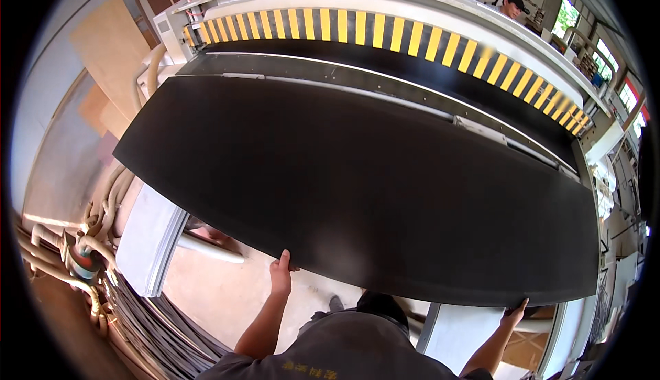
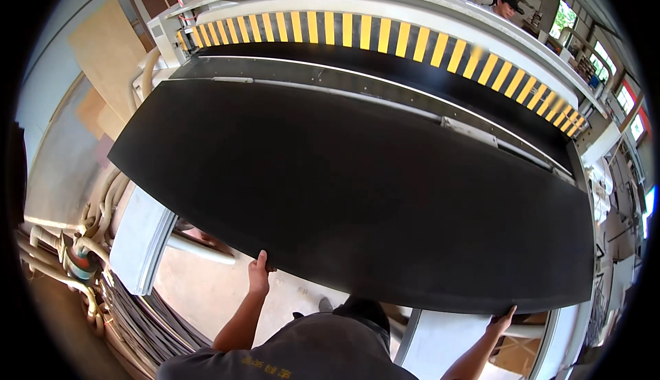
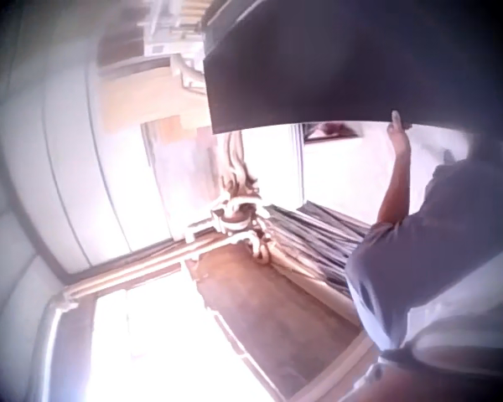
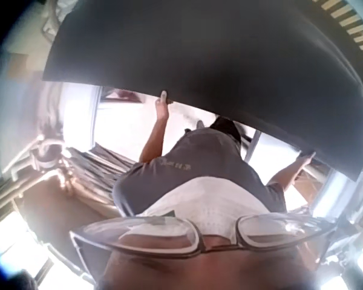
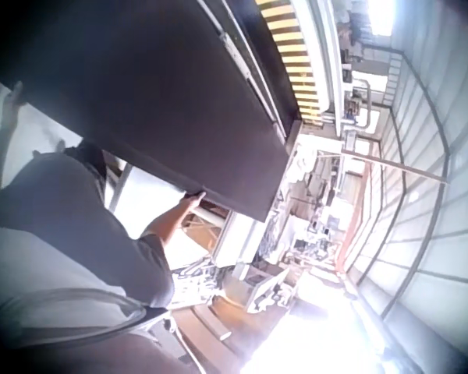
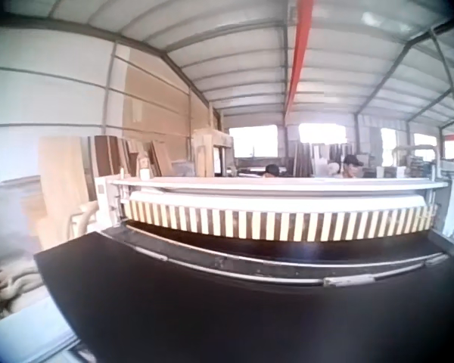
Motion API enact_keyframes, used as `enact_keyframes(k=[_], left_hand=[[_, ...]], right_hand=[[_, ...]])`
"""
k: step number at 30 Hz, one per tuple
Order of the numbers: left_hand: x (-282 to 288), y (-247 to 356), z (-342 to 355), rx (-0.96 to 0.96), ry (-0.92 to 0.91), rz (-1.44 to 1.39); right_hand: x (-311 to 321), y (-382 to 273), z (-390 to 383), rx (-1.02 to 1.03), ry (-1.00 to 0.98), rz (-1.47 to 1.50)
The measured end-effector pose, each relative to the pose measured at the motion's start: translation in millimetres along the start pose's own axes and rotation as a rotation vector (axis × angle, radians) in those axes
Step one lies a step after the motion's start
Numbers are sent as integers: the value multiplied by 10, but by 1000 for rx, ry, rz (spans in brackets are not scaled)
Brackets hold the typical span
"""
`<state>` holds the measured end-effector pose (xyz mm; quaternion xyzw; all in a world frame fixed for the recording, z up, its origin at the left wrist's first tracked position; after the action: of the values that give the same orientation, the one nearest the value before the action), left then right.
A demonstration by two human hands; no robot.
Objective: The person operates an industrial panel saw by pushing a large black board into the cutting mechanism, moving around the machine to align the board, and using a push stick to feed narrow pieces through for cutting.
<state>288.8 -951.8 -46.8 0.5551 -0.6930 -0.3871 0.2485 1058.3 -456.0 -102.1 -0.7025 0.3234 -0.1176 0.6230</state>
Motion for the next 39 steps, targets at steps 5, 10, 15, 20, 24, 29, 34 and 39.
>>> enact_keyframes(k=[5, 10, 15, 20, 24, 29, 34, 39], left_hand=[[371, -107, -326, -23, 10, -30], [625, -238, -590, -2, -39, -39], [656, -326, -908, 11, -41, -4], [813, -532, -1068, 21, -31, 3], [925, -495, -1159, 44, -63, 94], [708, 39, -1385, 339, -407, 826], [919, 963, -1104, -448, 51, 634], [1077, 854, -607, -681, 728, 1299]], right_hand=[[516, -175, -300, -14, -60, -55], [842, -222, -554, 37, -65, -32], [1247, -294, -524, 25, -61, -30], [1545, -259, -321, 17, -93, 24], [1546, -216, -383, -67, -147, -139], [1856, -799, -10, 555, -96, -878], [316, -1785, -1453, 984, -145, -1419], [-7, -1258, -1427, 799, -214, -1607]])
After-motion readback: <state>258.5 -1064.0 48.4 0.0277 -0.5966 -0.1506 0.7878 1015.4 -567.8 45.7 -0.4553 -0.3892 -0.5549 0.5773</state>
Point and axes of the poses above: each hand's wrist, its own z-axis towards the middle knuckle, its own x-axis out of the back of the hand, y = z × x, the point moved 6 cm from there along z, towards the middle knuckle, and after that the axes turned 13 degrees about x, right-handed, at the moved point
